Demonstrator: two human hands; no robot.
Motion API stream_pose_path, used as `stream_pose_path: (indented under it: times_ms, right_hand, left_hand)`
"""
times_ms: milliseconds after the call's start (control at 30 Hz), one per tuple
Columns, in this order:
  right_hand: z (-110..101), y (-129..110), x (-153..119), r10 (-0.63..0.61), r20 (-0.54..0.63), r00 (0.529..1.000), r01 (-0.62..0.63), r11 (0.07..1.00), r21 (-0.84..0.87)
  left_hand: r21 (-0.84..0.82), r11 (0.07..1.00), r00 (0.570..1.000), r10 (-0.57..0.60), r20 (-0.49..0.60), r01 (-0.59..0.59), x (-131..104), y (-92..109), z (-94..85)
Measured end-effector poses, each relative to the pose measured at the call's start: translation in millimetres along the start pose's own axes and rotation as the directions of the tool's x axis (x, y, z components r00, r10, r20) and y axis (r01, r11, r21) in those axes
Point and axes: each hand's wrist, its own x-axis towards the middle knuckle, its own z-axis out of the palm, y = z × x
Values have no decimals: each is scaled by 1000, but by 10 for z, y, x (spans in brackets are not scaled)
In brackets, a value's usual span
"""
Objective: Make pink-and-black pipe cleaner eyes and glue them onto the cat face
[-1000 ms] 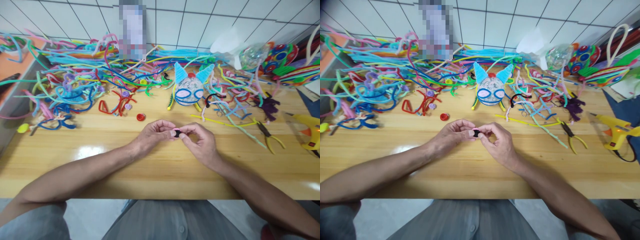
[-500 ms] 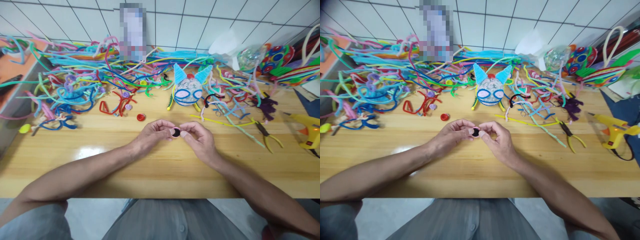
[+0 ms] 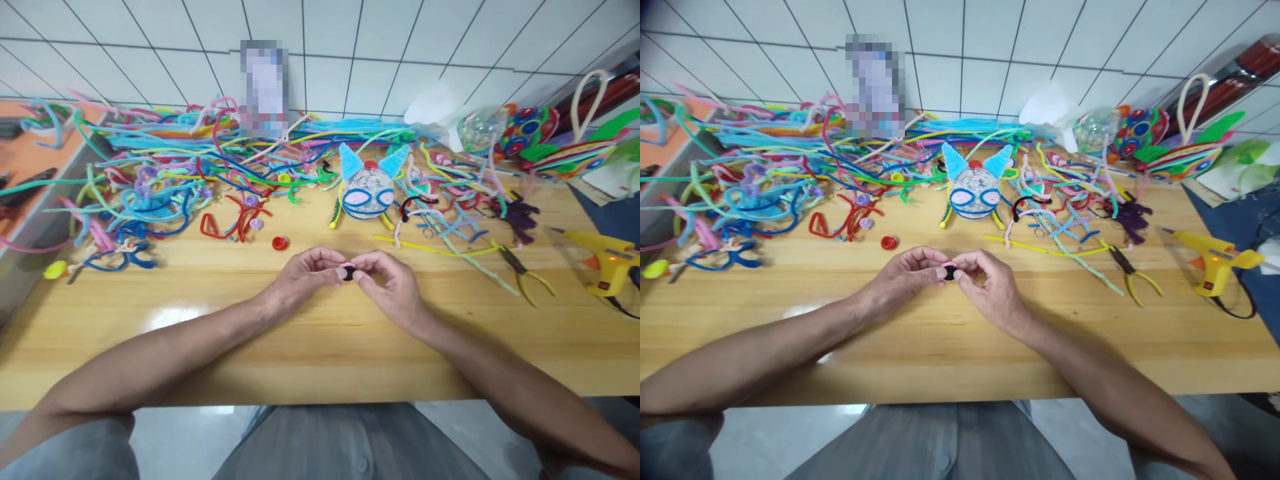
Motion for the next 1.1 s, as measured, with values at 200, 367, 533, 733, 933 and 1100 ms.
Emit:
stream_pose_path:
  times_ms: [200,367,533,733,933,1100]
  right_hand:
    - [27,24,-19,-60,-17,998,60,997,-39]
    - [13,5,5,-99,2,995,98,992,-74]
    - [-302,-126,78,-117,97,988,132,977,-166]
    - [-1099,-69,-114,-44,-70,997,16,931,-365]
    - [-2312,549,-656,23,-653,757,-396,811,-431]
    - [-3088,979,-895,-116,-904,411,-776,476,-414]
  left_hand:
    - [38,999,999,-2,53,0,4,20,-18]
    - [126,991,993,31,117,-46,-8,32,-19]
    - [301,943,988,117,98,-141,-5,45,49]
    - [600,770,976,176,130,-219,28,26,110]
    - [682,676,960,199,195,-279,172,-86,27]
    - [768,535,933,261,246,-352,144,-21,141]
